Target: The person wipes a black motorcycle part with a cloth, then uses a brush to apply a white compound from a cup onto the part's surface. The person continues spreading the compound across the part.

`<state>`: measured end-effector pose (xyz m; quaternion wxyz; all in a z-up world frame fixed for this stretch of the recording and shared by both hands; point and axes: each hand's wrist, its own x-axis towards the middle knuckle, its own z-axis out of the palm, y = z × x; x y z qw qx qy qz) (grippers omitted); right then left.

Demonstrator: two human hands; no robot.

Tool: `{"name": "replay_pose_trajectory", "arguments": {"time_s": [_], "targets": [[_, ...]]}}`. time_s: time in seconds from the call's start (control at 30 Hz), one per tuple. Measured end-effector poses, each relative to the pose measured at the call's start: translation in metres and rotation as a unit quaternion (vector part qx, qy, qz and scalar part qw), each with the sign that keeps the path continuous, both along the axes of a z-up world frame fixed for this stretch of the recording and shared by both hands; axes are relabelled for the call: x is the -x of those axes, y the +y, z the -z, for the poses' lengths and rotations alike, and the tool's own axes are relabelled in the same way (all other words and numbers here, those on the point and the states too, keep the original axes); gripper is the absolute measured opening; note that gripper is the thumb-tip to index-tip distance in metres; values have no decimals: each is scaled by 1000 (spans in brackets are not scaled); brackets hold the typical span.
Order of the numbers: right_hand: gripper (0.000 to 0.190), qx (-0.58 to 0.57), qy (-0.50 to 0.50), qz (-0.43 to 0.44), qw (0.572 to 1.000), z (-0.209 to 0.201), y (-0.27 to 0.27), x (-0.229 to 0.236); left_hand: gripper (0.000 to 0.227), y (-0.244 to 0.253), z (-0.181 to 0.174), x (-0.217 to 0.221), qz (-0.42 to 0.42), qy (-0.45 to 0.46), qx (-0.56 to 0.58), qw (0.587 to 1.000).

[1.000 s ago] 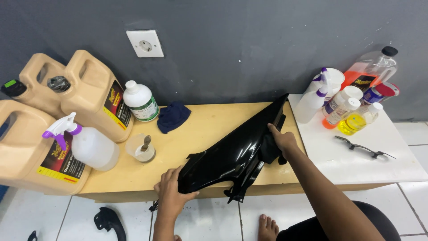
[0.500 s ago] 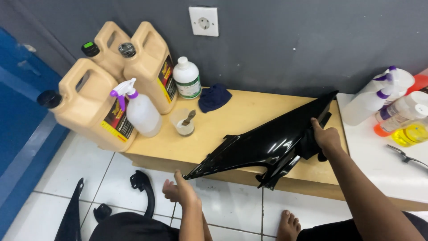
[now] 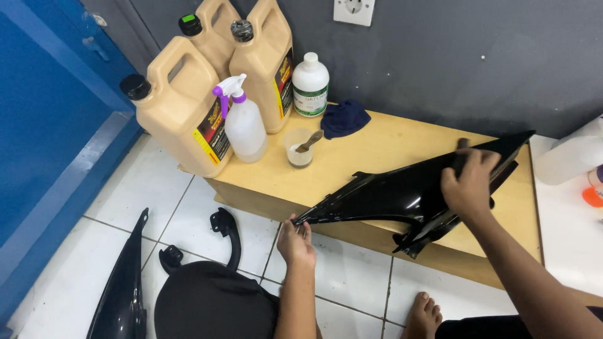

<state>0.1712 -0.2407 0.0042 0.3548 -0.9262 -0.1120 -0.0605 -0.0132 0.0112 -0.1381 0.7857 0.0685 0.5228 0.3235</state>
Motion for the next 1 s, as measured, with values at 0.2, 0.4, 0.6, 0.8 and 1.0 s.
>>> {"name": "replay_pose_trajectory", "arguments": {"time_s": [0.2, 0.4, 0.6, 0.8, 1.0], "targets": [[46, 47, -99, -131, 985, 29, 47, 31, 34, -6, -1, 5, 83, 38, -60, 994], [28, 56, -140, -324, 934, 52, 112, 86, 30, -13, 11, 0, 79, 77, -63, 992], [25, 123, -88, -403, 903, 66, 139, 89, 26, -17, 14, -6, 43, 106, -66, 991], [25, 155, -34, -332, 930, 40, 104, 40, 25, -15, 4, -4, 39, 124, -47, 990], [27, 50, -19, -465, 884, 55, 154, 83, 25, -17, 31, -13, 7, 120, -53, 991]]}}
